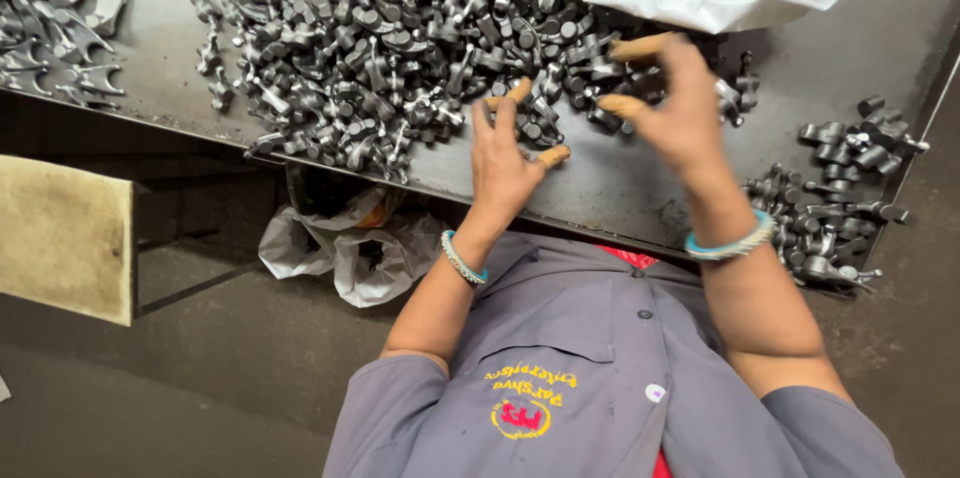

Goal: The person spreads a pile of small dark metal forged parts across a large metal table, pushes and gathers them into groups, and picks up individual pieces with both hands to turn them over before placing them back on the table. They also handle a white plastic sack and move parts between two table sections.

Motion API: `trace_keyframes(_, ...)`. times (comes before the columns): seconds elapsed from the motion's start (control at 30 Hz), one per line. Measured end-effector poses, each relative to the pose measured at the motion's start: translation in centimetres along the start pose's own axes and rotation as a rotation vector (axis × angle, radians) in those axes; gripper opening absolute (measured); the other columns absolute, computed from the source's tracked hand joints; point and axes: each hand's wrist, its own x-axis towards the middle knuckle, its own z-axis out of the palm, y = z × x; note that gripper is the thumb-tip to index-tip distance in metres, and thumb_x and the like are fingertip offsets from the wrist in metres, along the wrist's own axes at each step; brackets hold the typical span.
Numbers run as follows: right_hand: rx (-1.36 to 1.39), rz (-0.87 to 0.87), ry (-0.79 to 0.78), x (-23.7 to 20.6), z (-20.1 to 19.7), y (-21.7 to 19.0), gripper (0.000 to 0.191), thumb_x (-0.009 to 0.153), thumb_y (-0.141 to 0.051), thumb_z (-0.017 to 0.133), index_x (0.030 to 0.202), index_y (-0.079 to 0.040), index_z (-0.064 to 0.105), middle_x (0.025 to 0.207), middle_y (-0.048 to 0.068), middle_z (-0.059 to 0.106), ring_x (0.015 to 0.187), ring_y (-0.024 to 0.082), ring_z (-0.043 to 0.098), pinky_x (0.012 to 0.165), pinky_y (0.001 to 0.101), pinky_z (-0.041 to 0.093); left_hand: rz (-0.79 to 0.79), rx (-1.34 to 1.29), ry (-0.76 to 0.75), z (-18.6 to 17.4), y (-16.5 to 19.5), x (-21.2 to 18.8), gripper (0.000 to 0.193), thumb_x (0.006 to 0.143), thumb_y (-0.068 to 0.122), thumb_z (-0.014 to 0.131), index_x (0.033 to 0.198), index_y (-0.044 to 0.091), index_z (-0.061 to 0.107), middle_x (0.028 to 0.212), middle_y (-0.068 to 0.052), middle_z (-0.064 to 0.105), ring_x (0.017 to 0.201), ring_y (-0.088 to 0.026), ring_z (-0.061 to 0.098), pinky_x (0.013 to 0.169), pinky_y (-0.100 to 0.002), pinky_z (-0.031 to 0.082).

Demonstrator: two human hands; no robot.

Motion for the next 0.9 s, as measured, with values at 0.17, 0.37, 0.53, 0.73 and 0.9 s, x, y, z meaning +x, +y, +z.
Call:
trace_keyframes(0.17, -0.442, -0.106, 0.055, -0.7, 3.7, 1.0, 0.044, 0.079, -0.016, 0.087, 0.119, -0.007, 0.071, 0.114, 0.011, 0.067, 0.106, 0.035, 0.057, 0.092, 0.0446, 0.043, 0.068, 0.041, 0.029, 1.6, -0.1, -0.6, 0.083, 0.059, 0.02, 0.097, 0.132, 0.01, 0.057, 0.119, -0.016, 0.049, 0.107, -0.041, 0.058, 0.092, -0.048, 0.049)
trace_keyframes(0.37, -0.359, -0.03, 0.046, -4.2, 3.0, 2.2, 0.031, 0.083, -0.013, 0.087, 0.11, -0.012, 0.073, 0.101, 0.007, 0.068, 0.099, 0.031, 0.061, 0.089, 0.0431, 0.047, 0.008, -0.032, -0.151, 2.9, 0.5, -2.2, 0.062, 0.064, 0.017, 0.094, 0.12, 0.011, 0.067, 0.118, -0.017, 0.052, 0.101, -0.04, 0.061, 0.086, -0.048, 0.052)
trace_keyframes(0.53, 0.071, 0.207, 0.132, -7.5, 1.2, 4.0, 0.03, 0.084, -0.011, 0.088, 0.107, -0.005, 0.07, 0.099, 0.008, 0.069, 0.091, 0.022, 0.065, 0.082, 0.0357, 0.054, 0.049, -0.075, -0.174, 3.8, 1.6, -3.1, 0.059, 0.067, 0.017, 0.092, 0.119, 0.009, 0.066, 0.115, -0.017, 0.05, 0.1, -0.039, 0.06, 0.084, -0.048, 0.052)
trace_keyframes(0.73, 1.137, 0.731, 0.156, -11.8, -2.3, 7.1, 0.028, 0.093, -0.013, 0.078, 0.116, -0.003, 0.066, 0.1, 0.007, 0.072, 0.083, 0.017, 0.066, 0.073, 0.0327, 0.056, 0.009, -0.111, -0.199, 3.6, 1.9, -2.7, 0.055, 0.067, 0.017, 0.092, 0.116, 0.009, 0.068, 0.112, -0.017, 0.05, 0.094, -0.037, 0.062, 0.078, -0.047, 0.054)
trace_keyframes(0.9, 1.372, 0.842, 0.071, -14.2, -3.3, 7.6, 0.035, 0.094, -0.022, 0.078, 0.12, -0.004, 0.066, 0.1, 0.01, 0.072, 0.08, 0.017, 0.066, 0.07, 0.0314, 0.056, 0.015, -0.112, -0.198, 3.5, 1.9, -2.4, 0.051, 0.069, 0.017, 0.092, 0.113, 0.01, 0.069, 0.111, -0.016, 0.05, 0.089, -0.036, 0.064, 0.074, -0.046, 0.055)
